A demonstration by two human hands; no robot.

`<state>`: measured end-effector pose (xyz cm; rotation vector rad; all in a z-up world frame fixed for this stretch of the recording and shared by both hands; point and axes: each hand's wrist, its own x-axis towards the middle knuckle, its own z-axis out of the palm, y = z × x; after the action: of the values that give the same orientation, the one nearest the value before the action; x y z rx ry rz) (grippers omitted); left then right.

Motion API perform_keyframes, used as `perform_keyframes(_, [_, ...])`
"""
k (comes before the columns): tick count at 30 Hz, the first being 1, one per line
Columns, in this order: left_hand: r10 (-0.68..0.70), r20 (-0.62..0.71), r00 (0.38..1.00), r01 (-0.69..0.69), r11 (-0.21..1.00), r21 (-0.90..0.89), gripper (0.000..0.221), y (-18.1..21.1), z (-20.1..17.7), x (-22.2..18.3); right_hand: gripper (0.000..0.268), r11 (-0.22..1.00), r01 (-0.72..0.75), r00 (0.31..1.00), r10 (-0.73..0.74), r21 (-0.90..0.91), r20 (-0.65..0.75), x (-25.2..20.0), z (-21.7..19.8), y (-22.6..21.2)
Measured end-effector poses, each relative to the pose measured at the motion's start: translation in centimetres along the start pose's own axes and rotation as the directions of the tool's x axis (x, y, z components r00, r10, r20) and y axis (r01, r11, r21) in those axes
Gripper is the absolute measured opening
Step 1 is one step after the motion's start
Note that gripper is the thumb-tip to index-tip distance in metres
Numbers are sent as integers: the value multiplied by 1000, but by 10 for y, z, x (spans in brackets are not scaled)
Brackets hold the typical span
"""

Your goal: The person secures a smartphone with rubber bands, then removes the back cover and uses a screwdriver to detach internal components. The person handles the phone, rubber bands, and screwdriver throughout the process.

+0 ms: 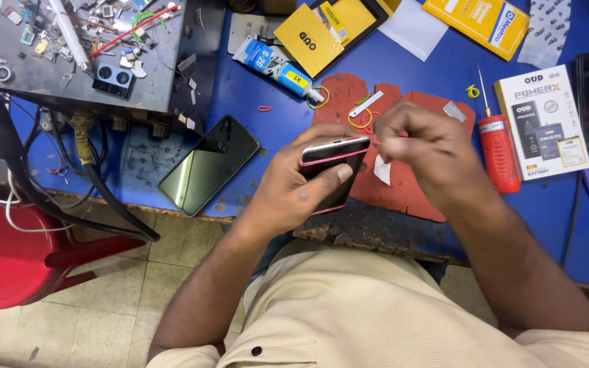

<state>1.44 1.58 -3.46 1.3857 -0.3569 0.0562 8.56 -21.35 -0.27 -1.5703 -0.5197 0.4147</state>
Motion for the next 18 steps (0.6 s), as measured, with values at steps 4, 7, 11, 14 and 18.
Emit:
perform_keyframes(4, [-123, -19, 992, 119, 983, -137, 31, 0, 3, -3, 17, 947, 25, 999, -10, 319, -51, -6, 7, -13])
perform_keyframes(7, [-5, -34, 999, 5, 1000, 6, 25, 0, 9, -8, 38, 942, 49, 999, -41, 333, -31, -5, 10, -28])
perform_keyframes(11, [-110, -101, 989, 115, 992, 44, 23, 5, 20, -12, 78, 993, -22, 987, 40, -112, 156, 0, 14, -29])
perform_keyframes(14, [86, -276, 957, -86, 996, 14, 24, 15, 16, -9, 72, 926, -122, 958, 203, -359, 200, -6, 18, -9])
perform_keyframes(18, [97, -585, 805, -332, 892, -308, 40, 32, -5, 5, 30, 853, -108, 987, 152, -511, 46, -44, 24, 27])
